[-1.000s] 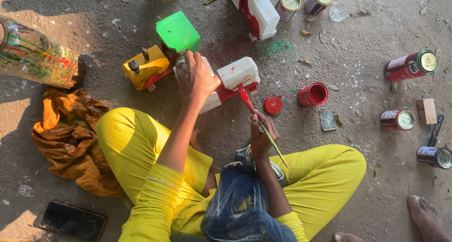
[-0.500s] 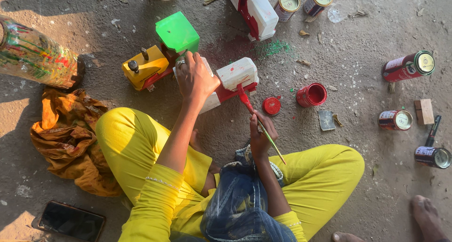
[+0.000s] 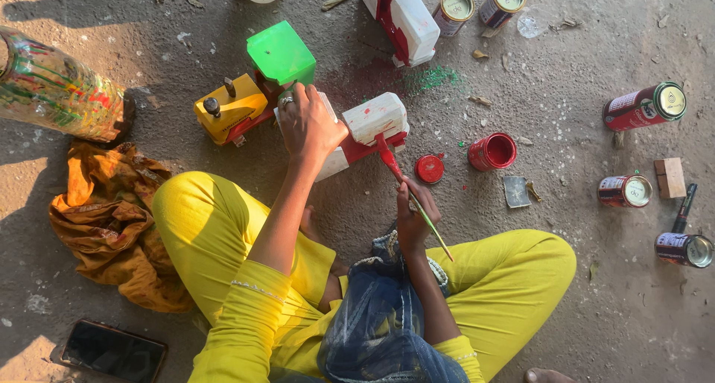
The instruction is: The person sits on the ground holding a small toy object in one hand and paints its red base surfaces with a brush dipped in a red paint can. The person rotates and repositions the toy to reach different sides and continues applying red paint to the unpainted areas.
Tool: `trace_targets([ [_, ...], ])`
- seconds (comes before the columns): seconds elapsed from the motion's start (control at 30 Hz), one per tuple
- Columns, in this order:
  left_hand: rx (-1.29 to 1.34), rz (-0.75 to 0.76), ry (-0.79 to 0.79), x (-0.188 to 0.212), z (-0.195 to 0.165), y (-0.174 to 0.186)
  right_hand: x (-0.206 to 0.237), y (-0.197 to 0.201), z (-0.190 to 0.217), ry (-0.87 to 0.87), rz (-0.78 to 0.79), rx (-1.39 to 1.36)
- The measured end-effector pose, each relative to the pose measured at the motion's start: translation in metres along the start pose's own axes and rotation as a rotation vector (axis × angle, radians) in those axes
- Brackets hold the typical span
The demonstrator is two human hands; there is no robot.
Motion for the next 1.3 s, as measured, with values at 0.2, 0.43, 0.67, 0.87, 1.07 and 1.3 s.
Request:
trace_targets([
  [0.2,0.035,0.005,-0.001,0.001,0.000,-0.001,-0.001,0.009,-0.001,-0.014,-0.047,0.011],
  [0.43,0.033,0.026,0.017,0.001,0.002,-0.001,-0.003,0.002,-0.007,-0.028,-0.021,0.003],
  [0.67,-0.003,0.006,0.002,0.000,0.001,0.002,-0.003,0.008,-0.002,-0.017,-0.047,-0.007],
  [0.87,-0.003,-0.007,-0.009,0.002,0.000,0.004,-0.009,0.000,-0.006,-0.053,-0.022,-0.045],
  [1.07,0.030,-0.016,-0.014,0.002,0.000,0.014,-0.005,0.023,0.002,-0.003,-0.079,0.054],
  [1.3,0.055,0.023,-0.028,0.003,0.005,0.013,-0.054,0.116,-0.024,0.035,-0.235,0.390],
])
Point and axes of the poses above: each hand's wrist, its own x-axis away from the middle knuckle, its own y-axis out of the back of the hand, z = x × y, the point moved 10 cm from there along -x, towards the middle knuckle, and after that the axes turned 6 degrees about -y, right-handed, at the moved point
